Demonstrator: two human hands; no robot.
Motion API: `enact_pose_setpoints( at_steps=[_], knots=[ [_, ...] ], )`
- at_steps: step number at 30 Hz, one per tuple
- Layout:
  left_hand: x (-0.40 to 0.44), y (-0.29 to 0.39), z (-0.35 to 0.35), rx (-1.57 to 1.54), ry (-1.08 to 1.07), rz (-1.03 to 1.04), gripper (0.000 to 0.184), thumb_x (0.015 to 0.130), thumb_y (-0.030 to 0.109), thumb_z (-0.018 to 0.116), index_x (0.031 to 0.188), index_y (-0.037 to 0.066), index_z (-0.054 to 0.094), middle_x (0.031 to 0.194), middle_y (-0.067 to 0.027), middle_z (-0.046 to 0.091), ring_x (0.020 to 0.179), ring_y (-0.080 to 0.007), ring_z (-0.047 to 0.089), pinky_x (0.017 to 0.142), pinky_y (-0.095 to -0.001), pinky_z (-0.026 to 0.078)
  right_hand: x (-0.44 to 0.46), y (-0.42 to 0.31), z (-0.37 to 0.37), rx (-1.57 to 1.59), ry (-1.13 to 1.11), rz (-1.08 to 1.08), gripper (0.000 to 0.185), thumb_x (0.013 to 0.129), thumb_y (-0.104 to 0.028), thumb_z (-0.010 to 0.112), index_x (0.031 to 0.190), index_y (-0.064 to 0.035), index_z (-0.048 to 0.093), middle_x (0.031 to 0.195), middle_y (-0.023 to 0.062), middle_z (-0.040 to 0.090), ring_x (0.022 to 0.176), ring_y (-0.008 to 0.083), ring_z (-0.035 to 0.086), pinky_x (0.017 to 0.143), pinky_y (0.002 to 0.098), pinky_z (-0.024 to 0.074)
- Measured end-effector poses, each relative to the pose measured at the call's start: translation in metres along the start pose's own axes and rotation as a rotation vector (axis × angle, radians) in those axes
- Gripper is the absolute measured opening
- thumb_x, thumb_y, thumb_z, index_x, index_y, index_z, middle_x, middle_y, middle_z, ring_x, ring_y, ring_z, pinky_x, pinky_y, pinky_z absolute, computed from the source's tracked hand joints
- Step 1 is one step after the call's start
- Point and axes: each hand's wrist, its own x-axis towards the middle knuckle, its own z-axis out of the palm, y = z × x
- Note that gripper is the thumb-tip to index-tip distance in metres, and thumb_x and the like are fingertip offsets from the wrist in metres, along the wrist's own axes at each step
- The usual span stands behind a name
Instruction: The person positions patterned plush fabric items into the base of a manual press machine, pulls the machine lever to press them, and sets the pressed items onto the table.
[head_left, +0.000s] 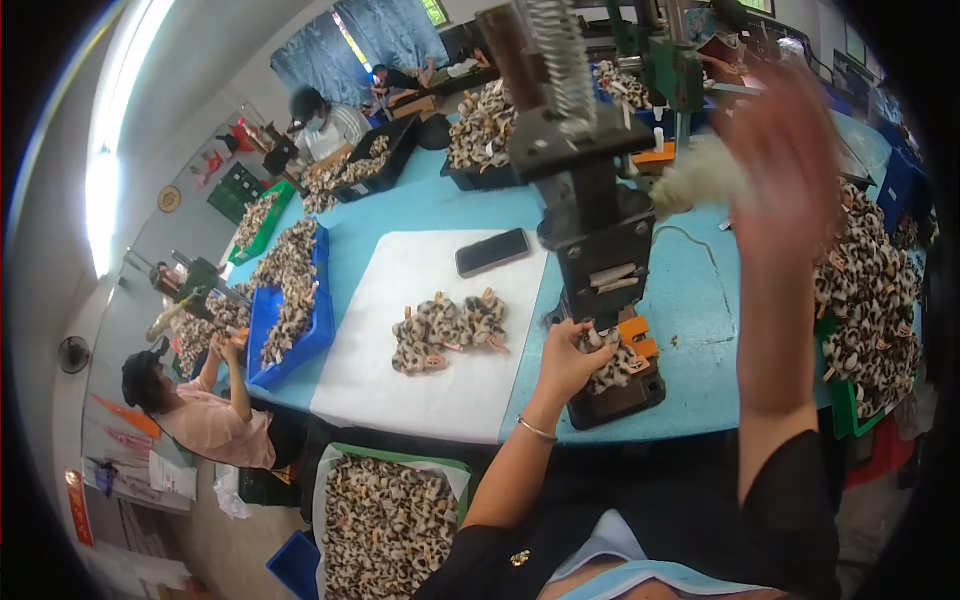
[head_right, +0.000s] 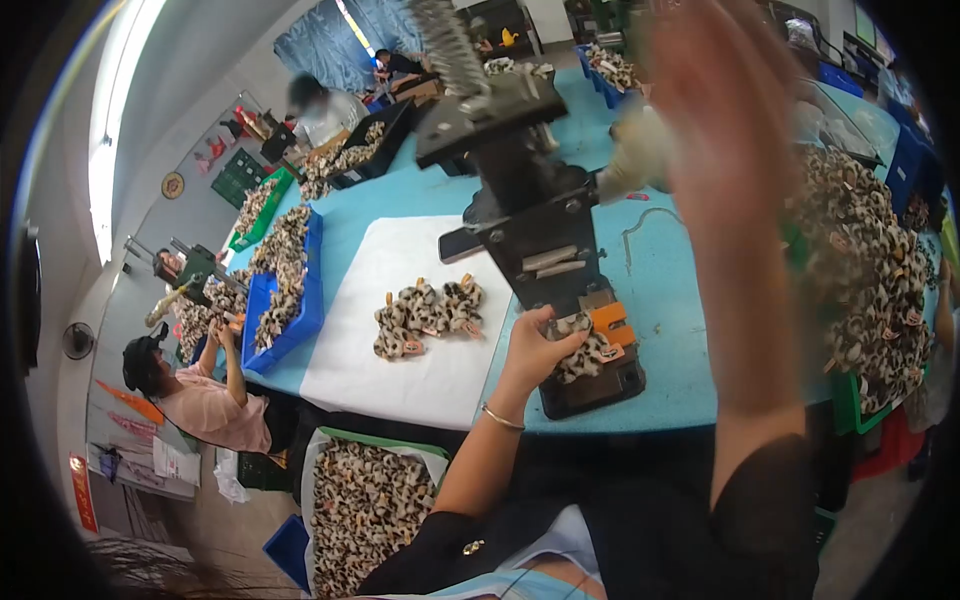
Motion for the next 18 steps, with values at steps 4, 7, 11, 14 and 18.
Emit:
enact_pose_setpoints(
  at_steps=[4, 7, 11, 14, 18],
  knots=[
    [0.006, 0.003, 0.0, 0.02, 0.044, 0.312, 0.026, 0.075, 0.01, 0.082, 0.092, -0.005, 0.068, 0.088, -0.0058, 0.07, 0.078, -0.0089, 0.063, 0.069, -0.0246, 0.053, -0.044, -0.034, -0.026, 0.364, -0.217, -0.118, 0.013, 0.098, -0.009, 0.049, 0.091, 0.0001, 0.056, 0.075, 0.0044, 0.045, 0.064, 0.0113, 0.042, 0.056, 0.0269, 0.0358],
    [-0.001, -0.005, 0.001, -0.062, -0.022, -0.085, 0.049, 0.069, 0.023, 0.087, 0.106, -0.001, 0.065, 0.099, -0.0104, 0.063, 0.091, -0.0226, 0.061, 0.083, -0.0339, 0.05, 0.015, 0.016, -0.012, -0.047, 0.016, -0.006, 0.028, 0.1, -0.019, 0.051, 0.118, -0.0007, 0.061, 0.094, 0.0061, 0.059, 0.08, 0.0121, 0.055, 0.072, 0.0295, 0.0447],
    [-0.014, 0.04, -0.013, 0.031, 0.1, -0.011, 0.035, 0.078, 0.024, 0.083, 0.091, -0.004, 0.064, 0.094, -0.0088, 0.063, 0.089, -0.0177, 0.06, 0.082, -0.0338, 0.048, 0.084, 0.038, 0.03, -0.182, -0.061, 0.712, 0.052, 0.098, -0.04, 0.057, 0.112, 0.01, 0.058, 0.082, 0.0099, 0.061, 0.054, 0.0114, 0.048, 0.056, 0.0271, 0.0399],
    [-0.025, 0.021, -0.026, 0.185, 0.185, -0.012, 0.034, 0.086, 0.03, 0.075, 0.091, -0.003, 0.068, 0.095, -0.0095, 0.062, 0.085, -0.0211, 0.058, 0.083, -0.036, 0.046, 0.044, 0.073, -0.001, 0.036, 0.006, 0.539, 0.038, 0.103, -0.026, 0.048, 0.134, -0.0047, 0.055, 0.116, 0.0091, 0.062, 0.104, 0.0167, 0.062, 0.092, 0.0295, 0.0471],
    [-0.035, -0.006, -0.036, 0.26, 0.161, -0.17, 0.036, 0.095, 0.032, 0.065, 0.085, -0.002, 0.07, 0.094, -0.0104, 0.062, 0.082, -0.021, 0.057, 0.079, -0.0348, 0.045, -0.158, 0.092, -0.075, -0.287, 0.188, 0.721, 0.02, 0.101, -0.017, 0.052, 0.114, -0.0028, 0.057, 0.092, 0.0002, 0.053, 0.076, 0.0088, 0.049, 0.072, 0.0235, 0.0436]
  ],
)
